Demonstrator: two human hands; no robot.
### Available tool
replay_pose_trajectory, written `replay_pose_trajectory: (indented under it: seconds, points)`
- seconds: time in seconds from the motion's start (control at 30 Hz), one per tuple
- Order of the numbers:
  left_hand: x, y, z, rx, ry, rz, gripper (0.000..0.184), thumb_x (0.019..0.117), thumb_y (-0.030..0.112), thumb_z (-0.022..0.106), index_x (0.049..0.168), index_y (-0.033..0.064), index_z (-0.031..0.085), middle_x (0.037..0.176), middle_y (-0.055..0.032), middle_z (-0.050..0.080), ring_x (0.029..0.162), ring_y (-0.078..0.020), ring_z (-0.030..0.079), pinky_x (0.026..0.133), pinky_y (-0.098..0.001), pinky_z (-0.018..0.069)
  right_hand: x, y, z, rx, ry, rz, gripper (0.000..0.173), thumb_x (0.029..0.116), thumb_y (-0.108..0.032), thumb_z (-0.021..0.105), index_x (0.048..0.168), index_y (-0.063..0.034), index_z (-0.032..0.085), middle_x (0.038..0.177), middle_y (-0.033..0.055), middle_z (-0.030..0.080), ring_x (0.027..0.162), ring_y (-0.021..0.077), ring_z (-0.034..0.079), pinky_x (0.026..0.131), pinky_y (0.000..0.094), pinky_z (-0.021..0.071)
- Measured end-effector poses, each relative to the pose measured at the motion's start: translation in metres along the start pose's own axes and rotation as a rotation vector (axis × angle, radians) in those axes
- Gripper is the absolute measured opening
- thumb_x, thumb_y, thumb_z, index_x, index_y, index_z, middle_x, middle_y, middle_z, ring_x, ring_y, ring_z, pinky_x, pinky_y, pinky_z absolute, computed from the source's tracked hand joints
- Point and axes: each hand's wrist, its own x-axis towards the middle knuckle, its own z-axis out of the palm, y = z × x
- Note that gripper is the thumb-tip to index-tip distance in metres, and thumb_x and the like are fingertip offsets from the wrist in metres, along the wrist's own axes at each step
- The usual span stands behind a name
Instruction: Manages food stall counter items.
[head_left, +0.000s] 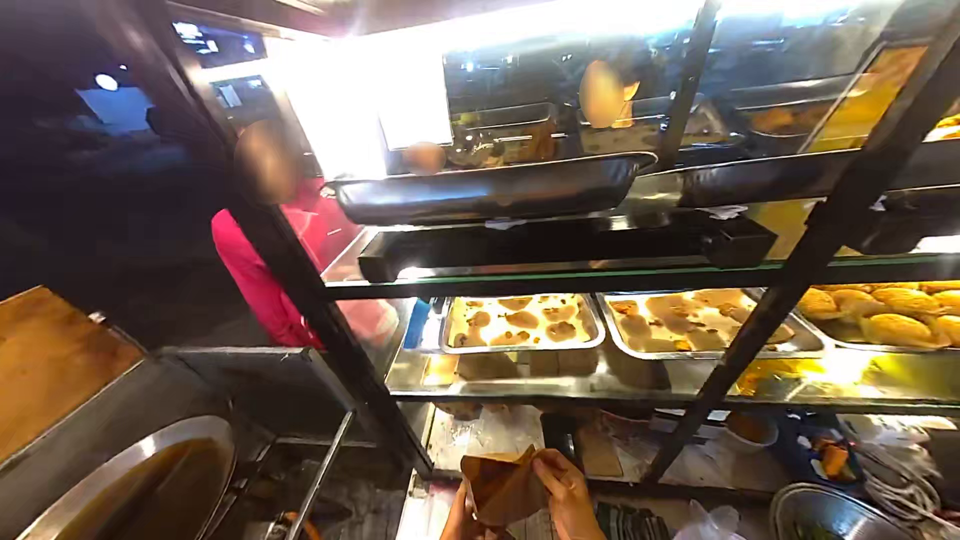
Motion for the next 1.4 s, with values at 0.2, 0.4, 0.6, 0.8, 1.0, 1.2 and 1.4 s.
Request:
replay_pose_trajectory:
  seconds: [0.2, 0.4, 0.6, 0.8, 1.0, 1.2, 1.4]
  points:
    - [0.055, 0.047, 0.042, 0.072, 0.087, 0.006, 0.074, 0.1049, 0.063, 0.033, 0.152, 0.0054, 0.035, 0.136, -0.0276, 0.054, 0.107, -0.0351, 0.062, 0.088, -0.0472, 0.0543, 0.08, -0.011, 0.018, 0.013, 0.142, 0.1, 0.027, 0.0958, -0.003, 0.066, 0.122, 0.0051, 0.063, 0.113, 0.0138, 0.07, 0.105, 0.0174, 0.066, 0.093, 0.0376, 0.0562]
    - [0.064, 0.059, 0.072, 0.056, 0.153, 0.156, 0.075, 0.1062, 0.056, 0.041, 0.16, 0.0091, 0.018, 0.159, -0.0289, 0.028, 0.128, -0.045, 0.052, 0.096, -0.0537, 0.0529, 0.107, -0.031, 0.03, -0.349, 0.141, 0.143, 0.053, 0.0986, -0.008, 0.064, 0.144, 0.0135, 0.047, 0.147, 0.0293, 0.051, 0.141, 0.0295, 0.047, 0.121, 0.04, 0.0357]
    - [0.053, 0.055, 0.069, 0.053, 0.079, 0.162, 0.088, 0.1004, 0.066, 0.043, 0.163, 0.0184, 0.004, 0.167, -0.0229, 0.014, 0.143, -0.0461, 0.038, 0.104, -0.0603, 0.0486, 0.066, -0.024, -0.004, -0.407, 0.123, -0.089, 0.073, 0.0963, -0.023, 0.07, 0.154, 0.0065, 0.036, 0.154, 0.0243, 0.048, 0.143, 0.0276, 0.048, 0.121, 0.0409, 0.0392]
    - [0.049, 0.065, 0.057, -0.019, 0.006, 0.142, 0.087, 0.1006, 0.064, 0.045, 0.162, 0.0185, 0.005, 0.166, -0.0217, 0.018, 0.144, -0.0428, 0.04, 0.105, -0.055, 0.0509, -0.084, 0.013, -0.067, -0.422, 0.264, -0.029, 0.047, 0.0961, -0.008, 0.063, 0.142, -0.0039, 0.055, 0.144, 0.0125, 0.06, 0.128, 0.0236, 0.062, 0.104, 0.0434, 0.0553]
    - [0.031, 0.067, 0.05, -0.001, -0.059, 0.098, 0.086, 0.1007, 0.064, 0.043, 0.161, 0.012, 0.009, 0.155, -0.0295, 0.038, 0.131, -0.0441, 0.055, 0.1, -0.0504, 0.0553, -0.172, 0.016, -0.161, -0.708, 0.684, -0.075, 0.027, 0.0973, -0.005, 0.058, 0.121, -0.0056, 0.071, 0.122, 0.0108, 0.071, 0.108, 0.0206, 0.071, 0.092, 0.04, 0.0605]
    - [0.004, 0.057, 0.031, 0.014, -0.149, 0.066, 0.087, 0.102, 0.066, 0.036, 0.161, 0.0101, 0.004, 0.152, -0.0319, 0.041, 0.127, -0.0426, 0.059, 0.098, -0.0479, 0.056, -0.187, -0.017, -0.21, -0.49, 1.206, 0.272, 0.051, 0.1024, -0.02, 0.062, 0.148, -0.0006, 0.047, 0.147, 0.0356, 0.046, 0.132, 0.0495, 0.051, 0.105, 0.0606, 0.0468]
    - [-0.005, 0.06, 0.039, -0.005, -0.222, 0.098, 0.085, 0.1033, 0.065, 0.033, 0.162, 0.0115, 0.003, 0.156, -0.0314, 0.036, 0.127, -0.0434, 0.058, 0.098, -0.0487, 0.0557, -0.138, -0.002, -0.203, 0.217, 1.095, 0.317, 0.059, 0.1106, -0.019, 0.044, 0.162, -0.0111, 0.016, 0.154, 0.0318, 0.038, 0.125, 0.0459, 0.058, 0.095, 0.0569, 0.0541]
